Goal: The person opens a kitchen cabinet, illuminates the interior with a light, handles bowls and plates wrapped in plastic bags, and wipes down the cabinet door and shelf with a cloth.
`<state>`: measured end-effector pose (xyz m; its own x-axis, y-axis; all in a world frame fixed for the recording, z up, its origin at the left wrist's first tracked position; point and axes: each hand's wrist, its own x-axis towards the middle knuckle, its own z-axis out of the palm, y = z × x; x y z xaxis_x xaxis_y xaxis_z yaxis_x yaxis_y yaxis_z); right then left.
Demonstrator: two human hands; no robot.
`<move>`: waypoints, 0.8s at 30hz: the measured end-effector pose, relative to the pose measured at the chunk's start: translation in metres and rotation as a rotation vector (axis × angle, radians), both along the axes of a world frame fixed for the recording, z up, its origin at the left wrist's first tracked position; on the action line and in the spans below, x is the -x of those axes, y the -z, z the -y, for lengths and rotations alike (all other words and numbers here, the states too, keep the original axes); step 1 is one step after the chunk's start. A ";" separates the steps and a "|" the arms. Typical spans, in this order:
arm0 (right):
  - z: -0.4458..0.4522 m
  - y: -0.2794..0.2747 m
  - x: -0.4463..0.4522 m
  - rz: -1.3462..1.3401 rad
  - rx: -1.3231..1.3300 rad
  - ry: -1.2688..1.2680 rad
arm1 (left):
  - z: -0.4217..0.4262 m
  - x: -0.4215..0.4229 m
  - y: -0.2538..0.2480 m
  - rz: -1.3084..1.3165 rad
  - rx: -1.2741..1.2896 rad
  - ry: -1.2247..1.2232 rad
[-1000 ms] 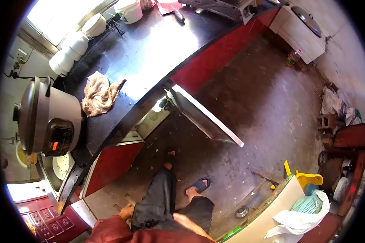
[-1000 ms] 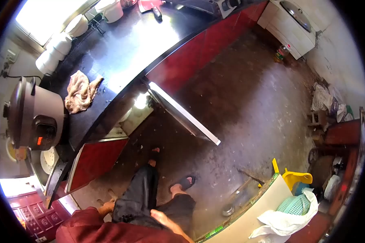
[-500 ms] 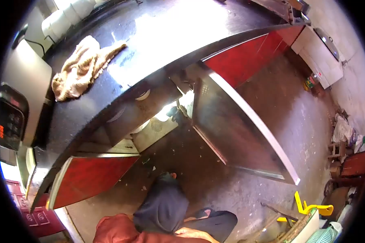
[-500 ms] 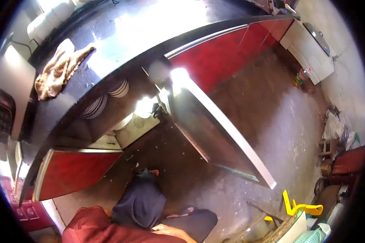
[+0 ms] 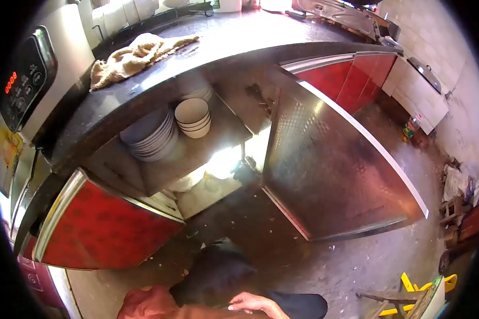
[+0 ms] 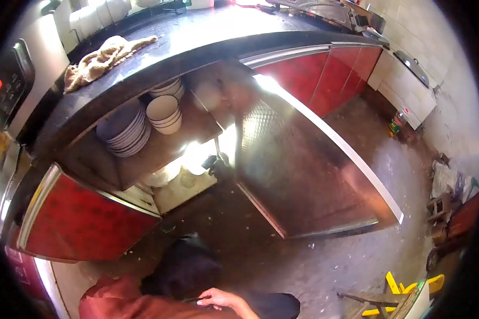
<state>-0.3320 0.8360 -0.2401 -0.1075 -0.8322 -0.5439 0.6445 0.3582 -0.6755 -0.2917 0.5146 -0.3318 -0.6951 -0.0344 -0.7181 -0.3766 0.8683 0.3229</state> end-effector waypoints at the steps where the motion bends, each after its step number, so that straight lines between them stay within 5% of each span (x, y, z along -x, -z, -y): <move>1: 0.005 -0.005 -0.004 0.005 0.010 -0.014 | 0.004 -0.003 0.003 0.003 -0.003 -0.002; 12: -0.019 -0.075 0.028 -0.388 -0.475 0.283 | 0.050 -0.047 0.074 0.037 -0.036 0.008; 15: 0.001 -0.077 0.023 -0.380 -0.417 0.348 | 0.055 -0.053 0.088 0.054 -0.045 -0.005; 18: 0.020 -0.052 0.023 -0.403 -0.468 0.234 | 0.062 -0.062 0.102 0.059 -0.073 -0.030; 21: 0.023 0.008 0.026 -0.800 -0.382 0.198 | 0.069 -0.067 0.116 0.044 -0.108 -0.049; 24: 0.048 0.018 0.048 -0.717 -0.508 0.351 | 0.076 -0.072 0.126 0.016 -0.151 -0.078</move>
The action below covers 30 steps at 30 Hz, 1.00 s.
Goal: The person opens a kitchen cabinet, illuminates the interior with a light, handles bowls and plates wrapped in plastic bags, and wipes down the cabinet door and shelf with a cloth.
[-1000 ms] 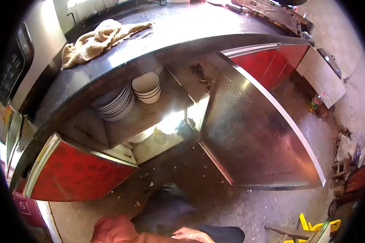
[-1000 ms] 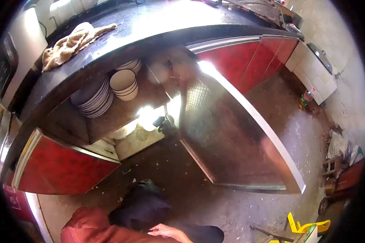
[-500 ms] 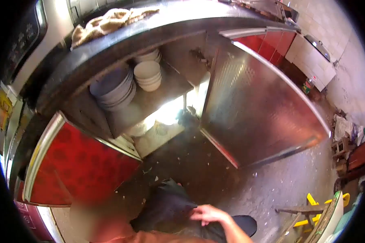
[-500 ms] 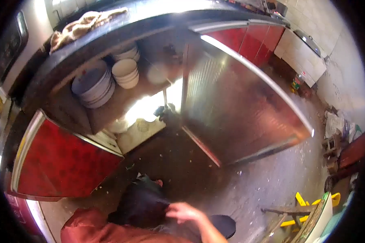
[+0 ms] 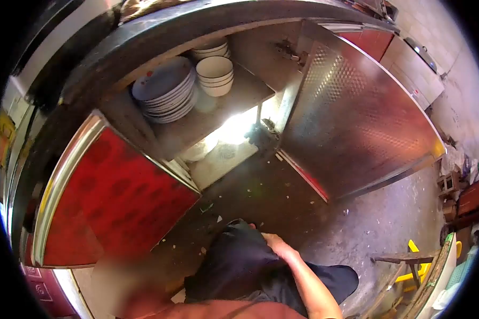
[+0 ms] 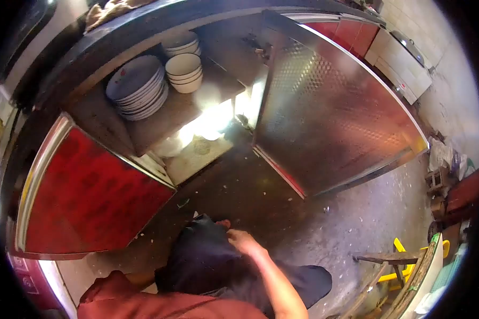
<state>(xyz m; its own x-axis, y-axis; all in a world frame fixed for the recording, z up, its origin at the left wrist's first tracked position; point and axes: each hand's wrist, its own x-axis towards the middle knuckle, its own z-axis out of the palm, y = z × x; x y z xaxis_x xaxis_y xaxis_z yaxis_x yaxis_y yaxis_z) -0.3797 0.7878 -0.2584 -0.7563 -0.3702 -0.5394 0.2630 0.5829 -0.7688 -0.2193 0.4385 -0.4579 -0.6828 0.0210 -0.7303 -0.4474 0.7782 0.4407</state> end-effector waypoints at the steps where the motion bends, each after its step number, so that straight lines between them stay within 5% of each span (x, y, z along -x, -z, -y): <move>1: 0.008 -0.014 0.013 0.124 -0.037 -0.008 | 0.004 0.003 0.002 -0.024 -0.023 -0.005; 3: 0.011 0.011 0.022 -0.164 0.057 0.068 | 0.011 0.012 0.005 -0.066 -0.073 -0.005; 5: 0.014 0.034 0.041 0.002 -0.017 0.132 | 0.023 0.032 0.000 -0.175 -0.160 -0.018; 6: 0.019 0.006 0.044 -0.081 -0.071 0.126 | 0.024 0.042 -0.003 -0.229 -0.208 -0.029; 11: 0.018 0.040 0.031 -0.071 -0.021 0.190 | -0.004 0.132 -0.026 -0.510 -0.485 -0.117; 12: 0.014 0.048 0.030 -0.076 -0.009 0.167 | -0.033 0.157 -0.083 -0.724 -0.394 0.010; 13: 0.007 0.055 0.030 -0.073 0.099 0.061 | -0.055 0.179 -0.113 -0.639 -0.367 -0.062; 18: -0.004 0.049 0.050 -0.036 0.022 -0.052 | -0.121 0.299 -0.141 -0.519 -0.303 -0.302; 19: -0.007 0.056 0.056 -0.023 0.030 -0.027 | -0.125 0.329 -0.112 -0.839 -0.171 -0.180; 24: -0.019 0.103 0.069 -0.015 0.008 0.029 | -0.144 0.455 -0.087 -1.059 0.291 0.001; 25: -0.020 0.101 0.072 -0.009 0.039 0.027 | -0.143 0.476 -0.067 -1.292 0.522 0.083; 30: -0.022 0.113 0.070 0.032 0.070 0.105 | -0.152 0.537 -0.117 -0.529 0.558 0.477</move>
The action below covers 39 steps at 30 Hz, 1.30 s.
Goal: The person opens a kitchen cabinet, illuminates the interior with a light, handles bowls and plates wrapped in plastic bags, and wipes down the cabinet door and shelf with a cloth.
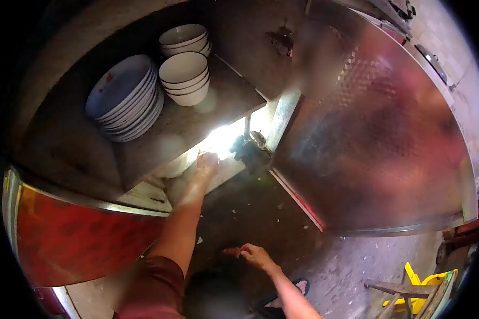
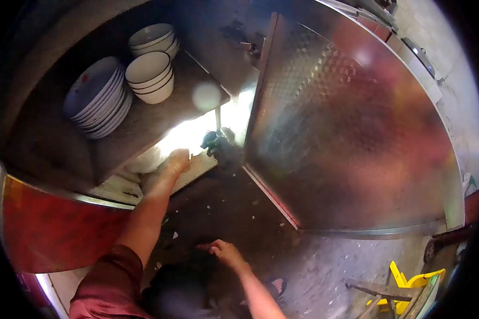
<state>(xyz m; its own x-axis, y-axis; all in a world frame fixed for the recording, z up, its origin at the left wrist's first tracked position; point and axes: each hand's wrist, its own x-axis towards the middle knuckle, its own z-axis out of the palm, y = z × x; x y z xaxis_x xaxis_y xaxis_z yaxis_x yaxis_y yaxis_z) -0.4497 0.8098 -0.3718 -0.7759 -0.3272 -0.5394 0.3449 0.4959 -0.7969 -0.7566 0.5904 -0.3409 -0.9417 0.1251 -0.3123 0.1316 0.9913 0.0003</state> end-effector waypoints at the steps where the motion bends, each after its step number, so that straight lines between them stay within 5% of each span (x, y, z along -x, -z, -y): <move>1: 0.000 0.009 -0.003 -0.026 0.004 -0.008 | -0.004 0.003 0.000 -0.023 -0.027 -0.032; 9: 0.013 0.008 -0.009 -0.021 -0.033 -0.016 | 0.021 0.002 0.025 -0.140 -0.111 0.088; 12: 0.018 0.005 -0.005 -0.028 -0.050 -0.034 | 0.035 -0.002 0.008 0.070 -0.460 -0.092; 14: 0.019 0.012 -0.004 -0.018 0.028 0.003 | 0.037 -0.008 -0.005 -0.076 -0.481 0.293; 16: 0.019 0.014 -0.003 -0.011 0.071 0.033 | 0.027 -0.016 0.000 -0.221 -0.599 0.316; 21: 0.014 -0.055 0.028 -0.102 0.225 0.309 | -0.010 -0.091 -0.064 -0.239 -1.136 -0.021; 23: 0.020 -0.109 0.040 -0.256 0.293 0.533 | -0.018 -0.126 -0.121 0.109 -1.415 -0.424; 28: 0.054 -0.200 0.043 -0.655 0.302 0.417 | -0.005 -0.200 -0.202 0.022 -1.837 -0.425; 31: 0.073 -0.274 0.018 -0.388 0.366 0.389 | 0.010 -0.230 -0.240 -0.098 -1.879 -0.312; 37: 0.118 -0.352 -0.027 -0.520 0.591 0.237 | 0.032 -0.320 -0.321 -0.031 -1.877 -0.044; 39: 0.137 -0.383 -0.043 -0.558 0.546 0.082 | 0.055 -0.353 -0.347 -0.359 -1.744 0.006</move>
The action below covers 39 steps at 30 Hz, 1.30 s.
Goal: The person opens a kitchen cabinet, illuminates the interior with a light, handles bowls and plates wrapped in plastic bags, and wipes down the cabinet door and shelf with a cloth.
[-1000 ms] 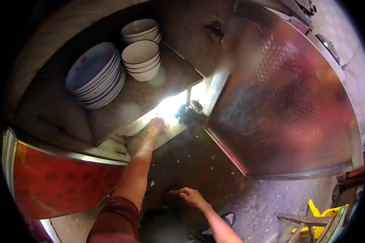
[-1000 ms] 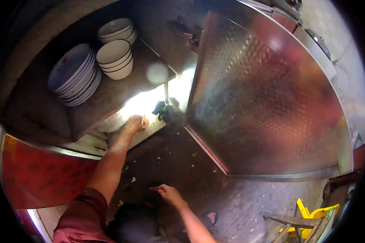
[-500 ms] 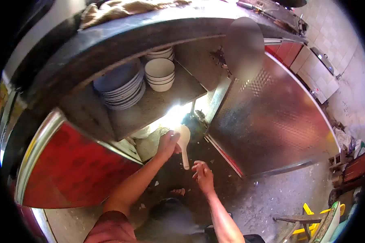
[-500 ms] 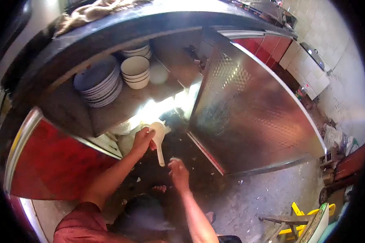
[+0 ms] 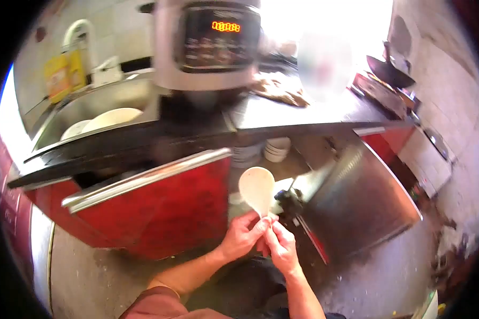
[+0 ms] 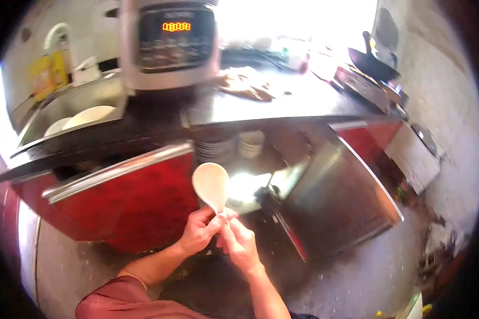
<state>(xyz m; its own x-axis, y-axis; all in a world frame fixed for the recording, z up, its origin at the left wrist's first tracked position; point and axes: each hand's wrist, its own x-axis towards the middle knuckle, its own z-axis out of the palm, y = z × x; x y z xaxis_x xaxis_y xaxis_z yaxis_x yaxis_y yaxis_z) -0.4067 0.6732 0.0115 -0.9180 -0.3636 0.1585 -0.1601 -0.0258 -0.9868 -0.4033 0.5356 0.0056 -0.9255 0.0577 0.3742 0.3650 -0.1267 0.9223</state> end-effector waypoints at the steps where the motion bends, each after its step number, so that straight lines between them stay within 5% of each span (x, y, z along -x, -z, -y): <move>1: 0.005 -0.005 -0.004 -0.154 -0.024 -0.105 | 0.009 -0.011 -0.005 -0.082 -0.141 -0.106; 2: 0.010 -0.015 -0.005 -0.360 -0.109 -0.157 | 0.016 -0.021 -0.011 -0.165 -0.282 -0.198; 6: 0.037 -0.046 -0.029 -0.289 -0.108 -0.245 | 0.065 -0.060 -0.076 -0.161 -0.373 -0.456; 8: 0.045 -0.041 -0.030 -0.269 -0.136 -0.295 | 0.096 -0.065 -0.105 -0.202 -0.364 -0.446; 14: 0.058 -0.033 -0.038 -0.271 -0.131 -0.368 | 0.148 -0.051 -0.180 -0.082 -0.869 -0.391; 17: 0.056 -0.016 -0.031 -0.209 -0.117 -0.364 | 0.095 -0.063 -0.130 -0.091 -0.724 -0.338; 20: 0.040 0.009 -0.019 -0.083 -0.172 -0.309 | 0.055 -0.065 -0.058 -0.103 -0.311 -0.200; 22: 0.025 0.034 -0.006 0.052 -0.209 -0.241 | 0.036 -0.053 -0.016 0.080 -0.346 -0.128; 24: 0.009 0.051 0.004 0.246 -0.305 -0.123 | 0.024 -0.027 0.033 0.296 -0.429 -0.154; 30: -0.047 0.155 0.049 0.229 -0.357 0.113 | -0.001 0.039 0.185 0.639 -0.282 -0.296; 31: -0.056 0.181 0.054 0.198 -0.339 0.112 | 0.003 0.056 0.231 0.628 0.069 -0.439; 35: -0.077 0.206 0.060 0.516 -0.232 0.170 | -0.011 0.103 0.238 0.648 0.353 -0.333; 39: -0.097 0.289 0.084 0.353 -0.312 0.222 | -0.019 0.193 0.242 -0.283 1.396 -0.960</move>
